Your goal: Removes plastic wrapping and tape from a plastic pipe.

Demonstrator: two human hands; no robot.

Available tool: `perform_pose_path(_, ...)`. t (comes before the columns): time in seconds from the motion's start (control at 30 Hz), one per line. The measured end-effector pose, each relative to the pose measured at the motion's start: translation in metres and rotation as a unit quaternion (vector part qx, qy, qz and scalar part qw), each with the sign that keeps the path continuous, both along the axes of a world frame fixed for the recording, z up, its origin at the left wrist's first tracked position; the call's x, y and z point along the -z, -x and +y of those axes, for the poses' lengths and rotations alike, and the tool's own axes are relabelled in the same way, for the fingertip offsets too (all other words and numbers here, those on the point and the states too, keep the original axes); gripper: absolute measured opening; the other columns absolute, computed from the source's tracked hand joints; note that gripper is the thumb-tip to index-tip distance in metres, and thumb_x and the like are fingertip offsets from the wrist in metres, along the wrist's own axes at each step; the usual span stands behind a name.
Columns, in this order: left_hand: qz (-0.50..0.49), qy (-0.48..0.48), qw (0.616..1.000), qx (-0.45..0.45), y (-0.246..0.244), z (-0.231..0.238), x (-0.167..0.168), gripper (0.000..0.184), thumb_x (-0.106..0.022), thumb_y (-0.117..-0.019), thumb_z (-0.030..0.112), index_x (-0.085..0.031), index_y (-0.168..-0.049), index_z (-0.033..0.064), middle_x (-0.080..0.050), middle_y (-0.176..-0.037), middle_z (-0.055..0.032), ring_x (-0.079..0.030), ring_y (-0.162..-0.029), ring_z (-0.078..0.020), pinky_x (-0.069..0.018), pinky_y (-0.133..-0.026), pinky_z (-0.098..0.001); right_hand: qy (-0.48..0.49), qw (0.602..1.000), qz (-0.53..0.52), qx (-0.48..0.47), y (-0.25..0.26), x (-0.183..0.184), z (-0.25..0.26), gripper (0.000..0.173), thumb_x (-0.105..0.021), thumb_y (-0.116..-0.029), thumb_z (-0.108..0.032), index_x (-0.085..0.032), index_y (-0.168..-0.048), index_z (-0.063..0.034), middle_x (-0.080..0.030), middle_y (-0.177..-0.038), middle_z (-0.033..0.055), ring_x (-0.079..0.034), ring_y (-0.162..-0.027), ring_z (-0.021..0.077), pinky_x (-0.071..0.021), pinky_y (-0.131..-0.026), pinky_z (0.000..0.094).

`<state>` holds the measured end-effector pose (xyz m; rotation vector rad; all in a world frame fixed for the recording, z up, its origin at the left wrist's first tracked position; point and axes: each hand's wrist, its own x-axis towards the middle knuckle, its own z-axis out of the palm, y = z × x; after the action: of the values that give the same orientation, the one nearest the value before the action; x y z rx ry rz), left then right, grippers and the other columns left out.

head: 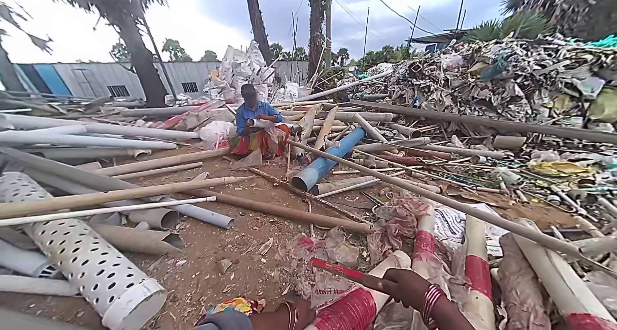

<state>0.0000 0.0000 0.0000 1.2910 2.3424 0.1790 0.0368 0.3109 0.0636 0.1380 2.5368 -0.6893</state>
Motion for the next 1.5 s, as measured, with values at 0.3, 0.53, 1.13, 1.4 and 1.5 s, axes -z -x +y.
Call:
perform_pose_path(0.3, -0.101, 0.283, 0.951, -0.078, -0.027, 0.029, -0.068, 0.049, -0.033, -0.1134, 0.027, -0.054, -0.137, -0.0097, -0.058, -0.135, -0.0347, -0.053, -0.132, -0.0491, -0.0376, -0.11, -0.064, 0.036, 0.993, 0.075, 0.088, -0.014, -0.018, 0.025, 0.044, -0.05, -0.1093, -0.037, -0.064, -0.127, 0.0013, -0.069, -0.103, 0.0196, -0.065, -0.087, 0.0296, -0.0498, -0.088, 0.049)
perform_pose_path(0.53, -0.139, 0.211, 0.958, -0.133, -0.018, 0.01, -0.029, 0.049, -0.034, -0.113, 0.029, -0.06, -0.123, -0.0106, -0.064, -0.119, -0.034, -0.06, -0.119, -0.0474, -0.0422, -0.103, -0.0631, 0.044, 0.995, 0.074, 0.057, -0.012, -0.021, 0.017, 0.046, -0.051, -0.1088, -0.039, -0.063, -0.129, 0.0011, -0.069, -0.108, 0.0207, -0.066, -0.095, 0.0308, -0.0489, -0.093, 0.0502)
perform_pose_path(1.13, -0.195, 0.045, 0.937, -0.288, 0.016, 0.006, -0.006, 0.053, -0.038, -0.1126, 0.035, -0.061, -0.123, -0.0113, -0.063, -0.113, -0.0307, -0.061, -0.108, -0.039, -0.0437, -0.099, -0.0563, -0.019, 0.994, 0.106, 0.022, -0.034, -0.002, 0.021, 0.032, -0.06, -0.1047, -0.036, -0.072, -0.111, -0.0075, -0.072, -0.088, 0.011, -0.069, -0.082, 0.0277, -0.0528, -0.082, 0.0543)
perform_pose_path(1.4, -0.158, 0.122, 0.943, -0.265, 0.031, 0.011, -0.015, 0.055, -0.035, -0.1131, 0.035, -0.059, -0.127, -0.0121, -0.062, -0.121, -0.0343, -0.059, -0.117, -0.0445, -0.0406, -0.104, -0.0598, 0.0, 0.993, 0.107, 0.046, -0.087, -0.05, 0.008, 0.026, -0.068, -0.101, -0.028, -0.073, -0.112, -0.0059, -0.071, -0.088, 0.0102, -0.065, -0.073, 0.0197, -0.053, -0.075, 0.0442)
perform_pose_path(1.5, -0.156, 0.131, 0.943, -0.262, 0.033, 0.013, -0.019, 0.055, -0.036, -0.113, 0.036, -0.06, -0.123, -0.0121, -0.062, -0.117, -0.0331, -0.06, -0.113, -0.0434, -0.0414, -0.101, -0.0597, -0.029, 0.979, 0.2, 0.001, -0.113, -0.043, 0.006, 0.024, -0.073, -0.0962, -0.024, -0.075, -0.109, -0.004, -0.072, -0.085, 0.017, -0.069, -0.076, 0.0341, -0.0523, -0.072, 0.0582)
